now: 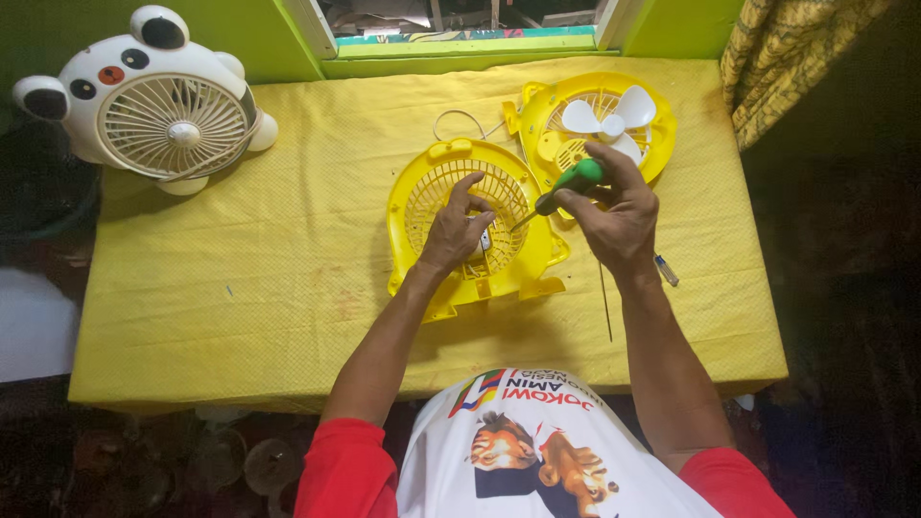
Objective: The person uses a screwdriver to tighten screws on the motor housing of a disassembled yellow electric fan. They repeatedly adjust the motor and reposition the fan cage while working on the table.
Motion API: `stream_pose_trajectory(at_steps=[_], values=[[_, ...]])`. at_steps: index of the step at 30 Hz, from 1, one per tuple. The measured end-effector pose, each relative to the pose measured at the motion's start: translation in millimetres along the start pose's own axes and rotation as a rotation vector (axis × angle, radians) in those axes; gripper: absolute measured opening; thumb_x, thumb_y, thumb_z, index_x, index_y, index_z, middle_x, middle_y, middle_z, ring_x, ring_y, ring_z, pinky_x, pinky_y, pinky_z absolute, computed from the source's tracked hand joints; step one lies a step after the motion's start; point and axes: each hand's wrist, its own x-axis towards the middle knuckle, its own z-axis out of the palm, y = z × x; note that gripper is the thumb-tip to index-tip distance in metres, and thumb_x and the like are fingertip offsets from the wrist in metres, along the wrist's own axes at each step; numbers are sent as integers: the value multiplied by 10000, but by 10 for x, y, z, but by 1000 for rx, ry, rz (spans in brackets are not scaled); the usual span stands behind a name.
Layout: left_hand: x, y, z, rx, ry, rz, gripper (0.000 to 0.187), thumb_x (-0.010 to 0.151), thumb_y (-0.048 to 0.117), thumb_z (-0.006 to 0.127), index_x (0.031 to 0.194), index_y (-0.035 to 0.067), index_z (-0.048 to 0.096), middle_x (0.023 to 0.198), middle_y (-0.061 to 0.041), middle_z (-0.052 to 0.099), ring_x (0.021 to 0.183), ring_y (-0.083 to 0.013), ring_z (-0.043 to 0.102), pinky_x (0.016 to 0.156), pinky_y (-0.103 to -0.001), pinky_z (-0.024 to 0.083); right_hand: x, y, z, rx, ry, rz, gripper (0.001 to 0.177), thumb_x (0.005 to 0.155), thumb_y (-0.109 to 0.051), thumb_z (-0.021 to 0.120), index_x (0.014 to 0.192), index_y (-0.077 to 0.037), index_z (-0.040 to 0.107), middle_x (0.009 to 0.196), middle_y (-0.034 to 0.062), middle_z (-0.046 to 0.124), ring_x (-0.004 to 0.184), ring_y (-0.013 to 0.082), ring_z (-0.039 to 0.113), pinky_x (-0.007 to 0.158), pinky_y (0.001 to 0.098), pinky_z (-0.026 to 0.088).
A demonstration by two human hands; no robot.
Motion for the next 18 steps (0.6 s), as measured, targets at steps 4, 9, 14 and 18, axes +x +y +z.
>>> stream_pose_trajectory(at_steps=[4, 9, 14, 18], values=[[-76, 252, 203, 64, -18, -19, 628, 915, 136, 712, 1474, 116, 426, 987, -76, 779, 710, -301, 699, 724, -387, 563, -13, -36, -322, 2, 112, 3, 509, 945, 87, 772, 1402, 17, 558, 1155, 103, 706, 1042, 164, 716, 952, 316, 635], [-168, 478, 654, 197, 33, 324, 653, 881, 124, 762, 1455, 119, 451, 943, -31, 763, 863, -284, 710, 830, -426, 496, -123, -22, -805, -124, 248, 76, 503, 908, 36, 819, 1363, 20, 604, 1103, 81, 723, 1001, 143, 721, 898, 286, 630], [-327, 671, 1168, 386, -23, 309, 602, 861, 128, 759, 1397, 135, 488, 893, -12, 750, 853, -268, 695, 829, -443, 459, -290, 118, -1200, -247, 269, 157, 499, 882, -24, 834, 1339, 18, 639, 1025, 84, 738, 935, 137, 720, 868, 276, 613], [-379, 680, 1566, 321, -137, 193, 512, 916, 92, 708, 1387, 133, 512, 906, -84, 739, 850, -322, 708, 780, -475, 528, -407, 323, -1400, -275, 297, 263, 487, 851, -66, 846, 1294, 17, 665, 995, 82, 749, 895, 136, 722, 812, 264, 599]])
